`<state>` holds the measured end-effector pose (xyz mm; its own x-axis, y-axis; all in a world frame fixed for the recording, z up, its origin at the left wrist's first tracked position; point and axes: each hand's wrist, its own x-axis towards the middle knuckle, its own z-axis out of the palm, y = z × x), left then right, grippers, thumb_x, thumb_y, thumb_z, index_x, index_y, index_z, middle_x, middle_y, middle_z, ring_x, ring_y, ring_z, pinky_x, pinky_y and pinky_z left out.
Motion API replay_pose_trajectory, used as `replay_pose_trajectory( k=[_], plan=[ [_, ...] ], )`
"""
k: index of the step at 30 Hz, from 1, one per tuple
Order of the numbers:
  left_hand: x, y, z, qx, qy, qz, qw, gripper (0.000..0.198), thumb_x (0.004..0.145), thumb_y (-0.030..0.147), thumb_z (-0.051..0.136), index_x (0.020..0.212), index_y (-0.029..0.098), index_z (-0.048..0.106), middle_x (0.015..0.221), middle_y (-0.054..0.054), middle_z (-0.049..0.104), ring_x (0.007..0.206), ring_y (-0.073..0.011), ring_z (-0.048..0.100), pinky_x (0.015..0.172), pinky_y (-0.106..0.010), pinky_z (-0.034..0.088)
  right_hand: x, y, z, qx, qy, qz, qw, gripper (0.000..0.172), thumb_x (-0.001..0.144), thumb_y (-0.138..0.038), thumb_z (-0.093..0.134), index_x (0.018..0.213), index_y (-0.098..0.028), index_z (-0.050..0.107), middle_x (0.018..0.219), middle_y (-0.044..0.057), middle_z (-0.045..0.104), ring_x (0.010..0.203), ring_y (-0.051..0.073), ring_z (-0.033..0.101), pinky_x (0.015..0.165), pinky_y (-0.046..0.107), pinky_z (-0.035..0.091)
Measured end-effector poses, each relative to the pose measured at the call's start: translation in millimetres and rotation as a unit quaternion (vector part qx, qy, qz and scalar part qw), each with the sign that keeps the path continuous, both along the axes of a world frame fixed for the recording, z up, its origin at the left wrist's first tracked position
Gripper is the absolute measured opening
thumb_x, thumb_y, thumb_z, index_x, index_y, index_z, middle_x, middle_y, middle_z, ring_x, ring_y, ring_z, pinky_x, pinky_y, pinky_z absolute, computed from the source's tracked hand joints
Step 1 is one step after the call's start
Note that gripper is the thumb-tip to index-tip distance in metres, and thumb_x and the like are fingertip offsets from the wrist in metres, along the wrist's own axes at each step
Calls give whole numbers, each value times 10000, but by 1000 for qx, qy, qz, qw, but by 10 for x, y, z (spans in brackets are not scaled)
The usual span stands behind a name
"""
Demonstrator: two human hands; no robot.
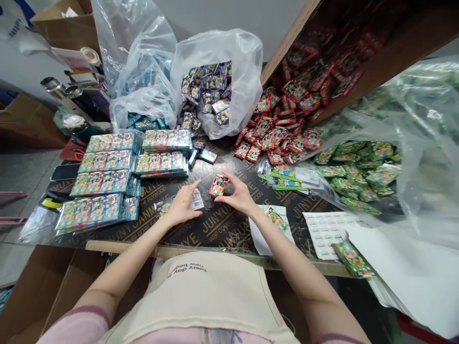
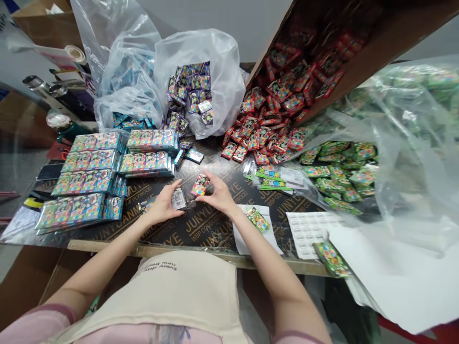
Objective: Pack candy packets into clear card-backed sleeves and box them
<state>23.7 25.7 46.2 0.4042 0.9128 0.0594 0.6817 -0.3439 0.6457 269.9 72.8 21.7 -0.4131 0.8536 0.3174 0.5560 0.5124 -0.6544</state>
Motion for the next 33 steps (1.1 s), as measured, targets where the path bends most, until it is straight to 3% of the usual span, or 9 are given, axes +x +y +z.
replay_pose_trajectory(
  k=[5, 10, 15, 19, 21, 23, 26, 29, 33],
  plan=[
    [131, -5, 10, -3, -50, -33, 998, 1128, 606, 197, 781, 1495, 230, 87, 1331, -127, 479, 1220, -290, 476, 1045, -458, 384, -25, -334, 276, 4, -87, 99, 991, 708, 781, -410, 686, 1395, -202, 402, 1301, 150, 546, 1212, 317, 485, 986, 500, 388],
    [170, -50, -28, -14, -58, -93, 994, 1146, 623, 235, 785, 1503, 254, 51, 1355, -124, 483, 1253, -301, 464, 1050, -473, 386, 22, -358, 253, -50, -2, 189, 981, 798, 749, -494, 706, 1415, -216, 366, 1346, 117, 532, 1211, 265, 497, 1021, 424, 389],
    [197, -42, -124, -12, -67, -45, 997, 1153, 640, 337, 792, 1501, 266, 28, 1335, -123, 499, 1220, -289, 507, 1054, -476, 381, -25, -550, 189, -54, 28, 27, 998, 764, 820, -548, 604, 1441, -213, 312, 1300, 125, 582, 1207, 255, 506, 1067, 468, 274],
    [266, -19, -119, -12, -50, -60, 997, 1130, 660, 363, 774, 1501, 267, 27, 1308, -113, 507, 1188, -283, 521, 1033, -464, 402, 83, -561, 179, -78, -9, 62, 995, 542, 952, -451, 415, 1448, -267, 299, 1327, 77, 573, 1203, 197, 518, 1082, 458, 229],
    [292, -10, -98, 5, -19, -82, 996, 1025, 695, 357, 743, 1496, 265, 109, 1298, -113, 497, 1182, -285, 509, 1025, -457, 405, 424, -382, 159, -62, -35, -38, 997, 499, 936, -467, 428, 1395, -272, 398, 1358, 81, 542, 1264, 223, 461, 1075, 471, 236],
    [306, -9, -86, 21, 33, -113, 993, 840, 735, 346, 702, 1454, 266, 276, 1277, -115, 487, 1178, -291, 487, 1018, -455, 401, 985, -122, 129, -38, -68, -240, 967, 500, 903, -492, 465, 1336, -243, 476, 1399, 121, 484, 1330, 275, 367, 1068, 501, 238],
    [325, -35, -101, 21, 115, -147, 982, 537, 746, 315, 671, 1263, 256, 538, 1253, -119, 468, 1167, -306, 456, 986, -454, 409, 1987, 250, 96, -65, -152, -515, 841, 687, 818, -568, 542, 1384, -203, 411, 1519, 185, 250, 1402, 363, 165, 1054, 581, 207],
    [369, -84, -137, 0, 169, -152, 974, 450, 697, 255, 679, 1140, 246, 604, 1248, -113, 460, 1154, -306, 445, 957, -442, 413, 2754, 501, 92, -131, -209, -581, 776, 784, 782, -584, 567, 1419, -186, 342, 1502, 234, 219, 1384, 390, 166, 1023, 610, 237],
    [440, -123, -165, -27, 208, -140, 968, 496, 656, 211, 667, 1146, 251, 603, 1256, -106, 455, 1176, -298, 425, 967, -422, 390, 3169, 753, 64, -222, -263, -539, 769, 740, 742, -579, 584, 1360, -207, 424, 1417, 212, 342, 1315, 387, 287, 990, 596, 294]
  ],
)
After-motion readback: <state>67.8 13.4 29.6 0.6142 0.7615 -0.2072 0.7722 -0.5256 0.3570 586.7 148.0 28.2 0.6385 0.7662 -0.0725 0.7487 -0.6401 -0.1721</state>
